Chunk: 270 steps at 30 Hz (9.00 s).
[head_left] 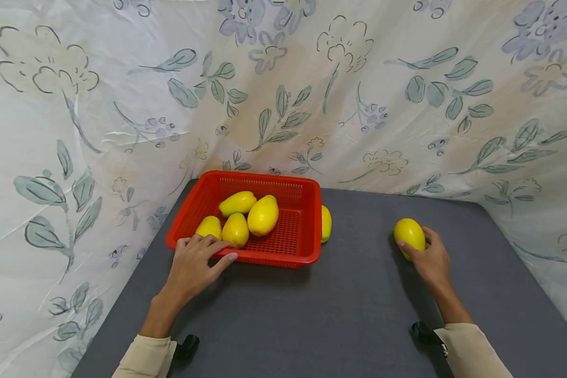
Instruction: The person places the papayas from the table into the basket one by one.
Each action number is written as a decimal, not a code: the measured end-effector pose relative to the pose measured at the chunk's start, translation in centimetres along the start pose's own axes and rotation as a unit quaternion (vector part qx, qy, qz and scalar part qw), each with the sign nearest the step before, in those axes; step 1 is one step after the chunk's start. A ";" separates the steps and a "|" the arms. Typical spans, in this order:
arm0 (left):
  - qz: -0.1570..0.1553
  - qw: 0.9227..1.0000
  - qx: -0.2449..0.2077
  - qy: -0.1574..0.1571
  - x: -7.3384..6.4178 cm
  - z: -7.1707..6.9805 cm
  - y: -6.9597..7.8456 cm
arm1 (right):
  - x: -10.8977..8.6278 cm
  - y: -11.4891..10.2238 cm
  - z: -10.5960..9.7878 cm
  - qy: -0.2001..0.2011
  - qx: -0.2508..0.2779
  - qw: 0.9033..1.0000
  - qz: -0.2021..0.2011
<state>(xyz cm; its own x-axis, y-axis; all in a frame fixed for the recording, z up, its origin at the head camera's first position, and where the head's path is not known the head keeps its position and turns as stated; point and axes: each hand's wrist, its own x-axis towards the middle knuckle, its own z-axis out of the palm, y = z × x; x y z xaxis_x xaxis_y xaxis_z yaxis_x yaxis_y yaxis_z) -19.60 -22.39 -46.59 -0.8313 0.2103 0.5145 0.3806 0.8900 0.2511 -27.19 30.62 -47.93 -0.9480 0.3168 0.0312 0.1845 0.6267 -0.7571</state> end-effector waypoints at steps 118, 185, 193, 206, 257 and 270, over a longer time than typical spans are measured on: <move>0.010 1.000 -0.005 0.007 0.3 0.7 -0.8 | -8.9 -15.7 6.9 -0.163 0.168 0.954 -0.188; 0.006 1.000 -0.011 -0.013 0.3 0.4 -1.3 | -5.4 -10.7 6.8 -0.091 0.149 0.974 -0.147; 0.009 1.000 -0.009 -0.011 0.3 0.4 -1.5 | -4.8 -10.5 7.4 -0.084 0.127 0.980 -0.130; 0.010 1.000 -0.010 -0.016 0.3 0.3 -1.6 | -3.5 -9.9 8.3 -0.107 0.099 0.983 -0.113; 0.008 1.000 -0.009 -0.016 0.5 0.3 -1.5 | -0.5 -12.2 13.9 -0.166 0.077 0.979 -0.087; -0.001 1.000 -0.003 -0.029 0.6 0.2 -1.4 | -0.7 -12.2 13.9 -0.160 0.073 0.981 -0.085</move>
<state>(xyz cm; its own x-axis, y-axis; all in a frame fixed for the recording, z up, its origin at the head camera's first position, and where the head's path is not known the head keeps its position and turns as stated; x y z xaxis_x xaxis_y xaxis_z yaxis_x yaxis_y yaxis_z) -20.67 -23.49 -46.81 -0.8541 0.2311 0.4659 0.3806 0.8883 0.2572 -32.35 12.87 -47.78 -0.9990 -0.0369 -0.0232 -0.0001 0.5354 -0.8446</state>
